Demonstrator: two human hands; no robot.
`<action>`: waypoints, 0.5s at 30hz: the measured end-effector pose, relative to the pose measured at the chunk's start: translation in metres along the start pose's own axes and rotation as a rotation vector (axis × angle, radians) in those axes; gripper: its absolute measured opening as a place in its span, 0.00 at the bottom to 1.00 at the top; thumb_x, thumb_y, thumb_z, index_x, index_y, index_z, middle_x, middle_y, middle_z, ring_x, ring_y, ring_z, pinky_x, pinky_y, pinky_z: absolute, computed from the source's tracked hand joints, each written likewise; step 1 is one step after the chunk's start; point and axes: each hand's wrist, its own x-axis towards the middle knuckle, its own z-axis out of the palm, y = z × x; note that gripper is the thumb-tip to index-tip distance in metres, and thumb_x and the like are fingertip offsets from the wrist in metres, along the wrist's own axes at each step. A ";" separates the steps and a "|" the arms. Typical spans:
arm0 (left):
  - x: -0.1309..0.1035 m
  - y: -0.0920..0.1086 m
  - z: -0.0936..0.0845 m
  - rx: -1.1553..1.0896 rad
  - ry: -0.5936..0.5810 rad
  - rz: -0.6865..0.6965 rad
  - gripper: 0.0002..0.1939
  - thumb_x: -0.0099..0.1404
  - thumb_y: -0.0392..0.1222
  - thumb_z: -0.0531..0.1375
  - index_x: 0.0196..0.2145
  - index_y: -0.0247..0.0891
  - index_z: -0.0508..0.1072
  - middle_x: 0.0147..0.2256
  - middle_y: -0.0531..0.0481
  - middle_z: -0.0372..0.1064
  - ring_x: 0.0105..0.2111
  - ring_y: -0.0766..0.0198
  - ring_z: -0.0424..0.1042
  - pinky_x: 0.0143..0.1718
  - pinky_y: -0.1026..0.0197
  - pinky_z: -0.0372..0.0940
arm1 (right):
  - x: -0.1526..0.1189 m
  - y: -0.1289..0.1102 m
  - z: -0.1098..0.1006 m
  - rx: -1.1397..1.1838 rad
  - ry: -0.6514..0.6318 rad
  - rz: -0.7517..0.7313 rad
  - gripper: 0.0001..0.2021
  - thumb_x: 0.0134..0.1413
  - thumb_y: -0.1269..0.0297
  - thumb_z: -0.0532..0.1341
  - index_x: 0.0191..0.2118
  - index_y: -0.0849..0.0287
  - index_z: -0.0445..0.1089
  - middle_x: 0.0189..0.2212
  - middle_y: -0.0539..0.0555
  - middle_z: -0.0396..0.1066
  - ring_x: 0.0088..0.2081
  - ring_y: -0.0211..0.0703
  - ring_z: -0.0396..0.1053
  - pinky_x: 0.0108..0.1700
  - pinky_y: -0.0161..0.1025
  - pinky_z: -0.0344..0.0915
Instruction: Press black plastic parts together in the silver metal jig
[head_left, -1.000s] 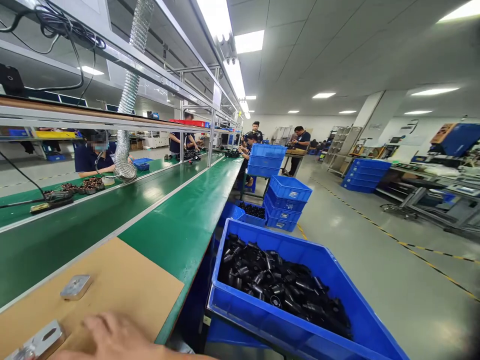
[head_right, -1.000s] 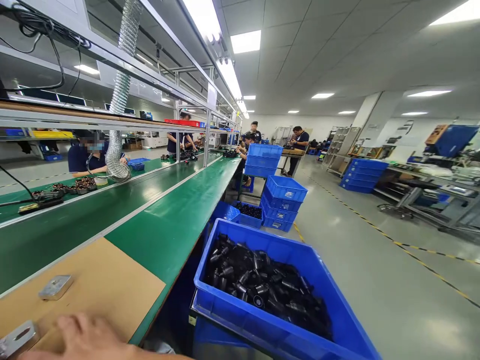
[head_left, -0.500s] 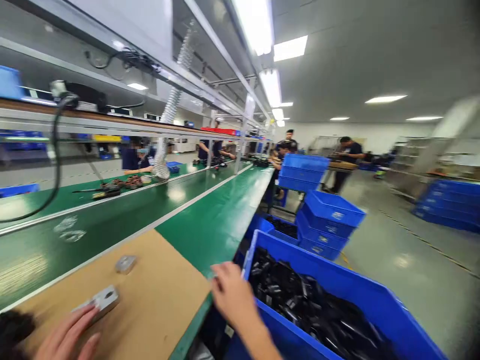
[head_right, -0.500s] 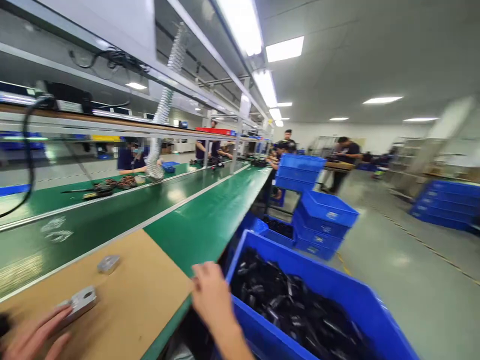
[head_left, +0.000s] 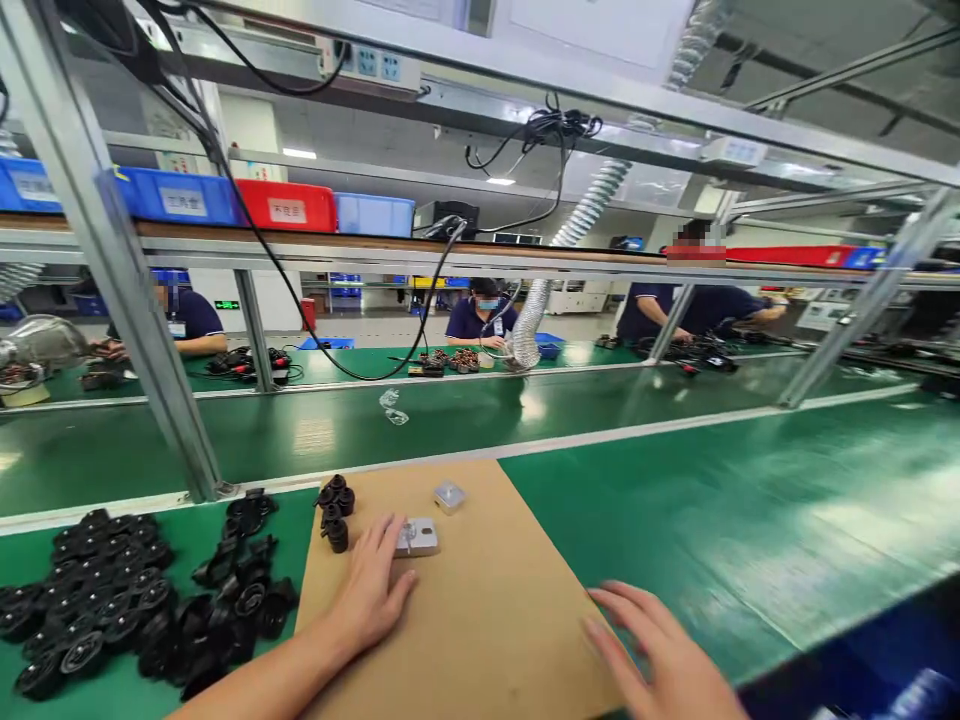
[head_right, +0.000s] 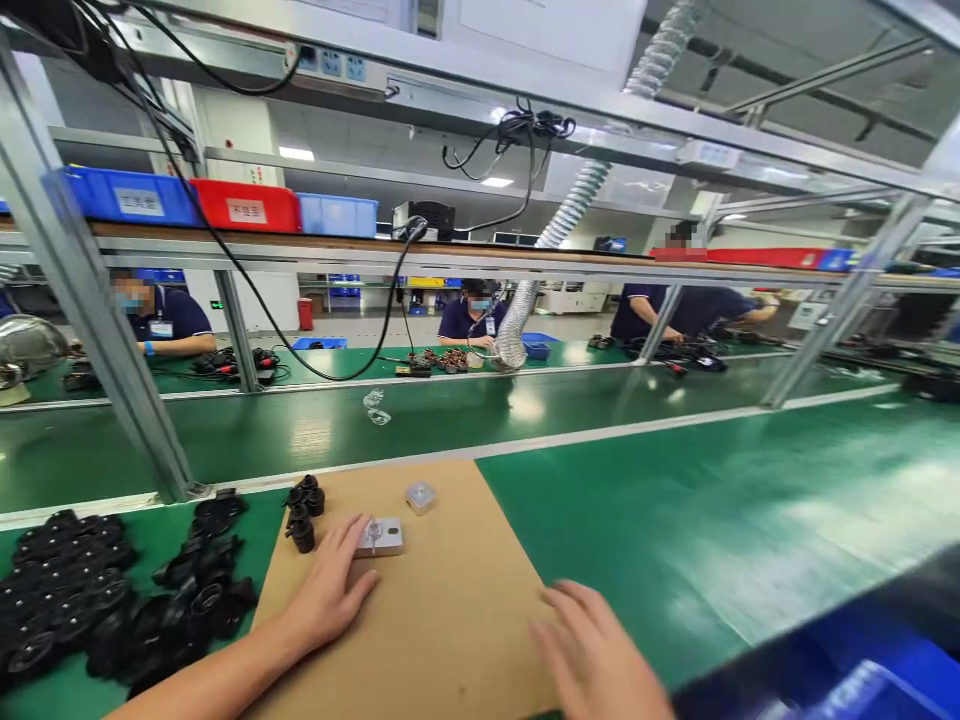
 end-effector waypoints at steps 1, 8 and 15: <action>0.000 0.001 -0.001 -0.018 0.008 0.003 0.35 0.69 0.36 0.60 0.71 0.39 0.57 0.69 0.34 0.58 0.70 0.42 0.57 0.71 0.35 0.56 | 0.021 -0.031 0.014 0.085 -0.102 -0.061 0.16 0.68 0.48 0.56 0.47 0.47 0.78 0.52 0.61 0.76 0.49 0.55 0.78 0.50 0.49 0.77; -0.003 -0.003 0.005 -0.043 -0.017 0.042 0.32 0.66 0.32 0.58 0.67 0.38 0.63 0.64 0.31 0.66 0.66 0.37 0.63 0.67 0.31 0.61 | 0.131 -0.210 0.108 0.266 -0.555 -0.545 0.14 0.68 0.68 0.59 0.55 0.52 0.75 0.49 0.56 0.76 0.51 0.51 0.74 0.53 0.44 0.71; -0.003 0.008 -0.004 -0.060 -0.078 -0.005 0.27 0.66 0.35 0.60 0.63 0.34 0.69 0.62 0.30 0.68 0.63 0.34 0.67 0.67 0.31 0.61 | 0.165 -0.241 0.171 0.268 -0.707 -0.637 0.09 0.61 0.72 0.65 0.42 0.53 0.81 0.43 0.55 0.79 0.47 0.53 0.75 0.47 0.42 0.69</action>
